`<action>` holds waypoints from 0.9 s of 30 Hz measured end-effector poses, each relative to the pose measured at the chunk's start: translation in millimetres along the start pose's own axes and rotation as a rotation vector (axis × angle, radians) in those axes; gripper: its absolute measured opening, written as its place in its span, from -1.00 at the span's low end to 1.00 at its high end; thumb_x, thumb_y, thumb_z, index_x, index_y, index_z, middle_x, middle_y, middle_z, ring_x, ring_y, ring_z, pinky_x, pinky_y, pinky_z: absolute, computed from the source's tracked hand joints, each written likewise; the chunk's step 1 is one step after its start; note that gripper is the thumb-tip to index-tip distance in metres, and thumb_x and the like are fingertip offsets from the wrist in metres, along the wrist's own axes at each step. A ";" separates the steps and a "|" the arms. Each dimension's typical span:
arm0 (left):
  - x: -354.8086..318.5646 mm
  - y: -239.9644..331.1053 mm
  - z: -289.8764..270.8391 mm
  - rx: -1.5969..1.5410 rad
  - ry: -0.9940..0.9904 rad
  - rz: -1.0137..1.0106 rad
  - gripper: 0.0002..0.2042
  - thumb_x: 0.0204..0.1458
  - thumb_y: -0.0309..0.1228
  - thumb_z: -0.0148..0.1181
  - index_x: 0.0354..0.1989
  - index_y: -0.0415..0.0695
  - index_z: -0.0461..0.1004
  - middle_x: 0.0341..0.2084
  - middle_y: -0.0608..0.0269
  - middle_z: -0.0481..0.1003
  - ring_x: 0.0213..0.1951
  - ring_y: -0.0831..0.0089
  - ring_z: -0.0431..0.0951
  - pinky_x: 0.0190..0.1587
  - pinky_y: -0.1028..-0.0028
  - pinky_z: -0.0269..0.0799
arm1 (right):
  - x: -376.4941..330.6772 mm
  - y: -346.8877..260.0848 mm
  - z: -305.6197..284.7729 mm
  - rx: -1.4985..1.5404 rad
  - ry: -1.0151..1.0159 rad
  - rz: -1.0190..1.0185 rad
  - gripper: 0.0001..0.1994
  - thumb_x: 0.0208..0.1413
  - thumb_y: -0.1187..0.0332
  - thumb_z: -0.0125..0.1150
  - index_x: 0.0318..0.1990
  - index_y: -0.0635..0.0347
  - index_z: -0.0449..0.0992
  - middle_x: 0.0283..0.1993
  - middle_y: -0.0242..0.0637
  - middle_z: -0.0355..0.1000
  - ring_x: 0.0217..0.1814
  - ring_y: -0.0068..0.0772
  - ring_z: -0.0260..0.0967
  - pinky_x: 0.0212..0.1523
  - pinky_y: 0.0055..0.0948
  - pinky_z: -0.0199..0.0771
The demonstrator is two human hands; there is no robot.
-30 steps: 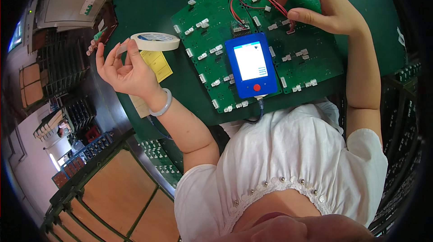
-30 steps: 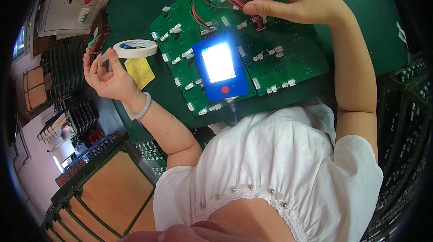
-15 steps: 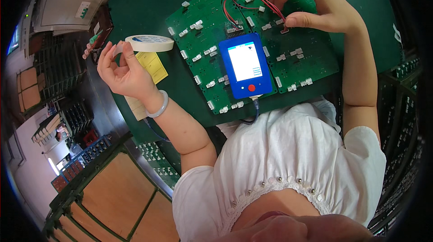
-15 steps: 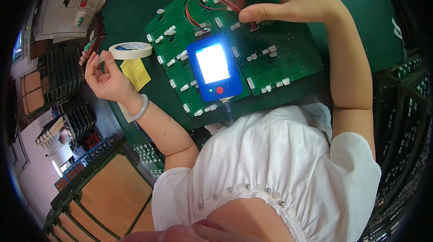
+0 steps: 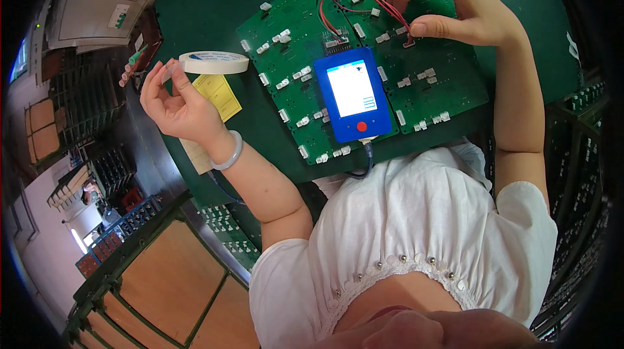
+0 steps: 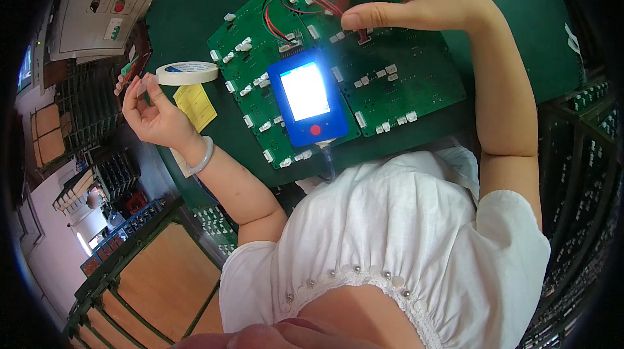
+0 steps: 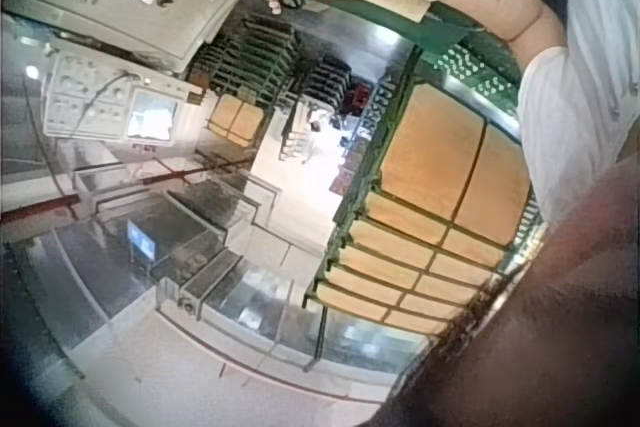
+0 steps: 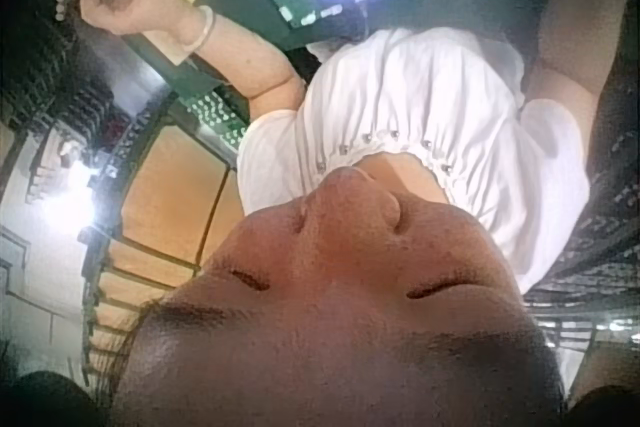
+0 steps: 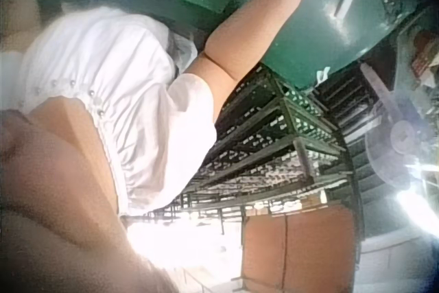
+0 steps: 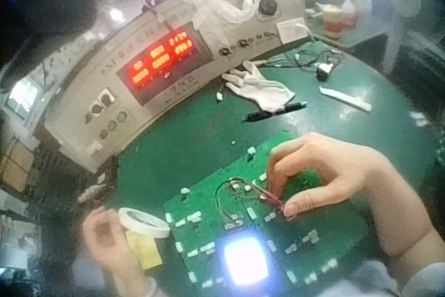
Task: The person is testing printed circuit boards (PCBs) using a handheld electronic tester at a factory workbench.
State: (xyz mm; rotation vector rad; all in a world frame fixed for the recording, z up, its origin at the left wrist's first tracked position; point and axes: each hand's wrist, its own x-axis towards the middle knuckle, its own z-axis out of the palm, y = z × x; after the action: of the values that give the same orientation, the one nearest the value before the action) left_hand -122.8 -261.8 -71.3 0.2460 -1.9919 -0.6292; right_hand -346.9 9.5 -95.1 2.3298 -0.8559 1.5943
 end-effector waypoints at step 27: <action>-1.9 -3.1 1.8 -0.223 0.025 -0.202 -0.75 0.01 -0.63 0.18 -0.14 -0.32 0.32 -0.21 0.00 0.42 -0.16 0.29 0.49 -0.06 0.38 0.51 | -0.5 0.2 1.1 -0.021 -0.008 -0.040 -0.72 0.00 0.23 0.29 -0.35 0.32 0.51 -0.30 -0.15 0.43 -0.24 -0.24 0.41 -0.21 -0.39 0.38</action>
State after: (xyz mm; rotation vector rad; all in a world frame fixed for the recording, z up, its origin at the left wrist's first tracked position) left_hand -123.8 -263.0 -75.1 0.3192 -1.8680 -0.9650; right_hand -346.3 9.0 -96.1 2.3261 -0.8182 1.5534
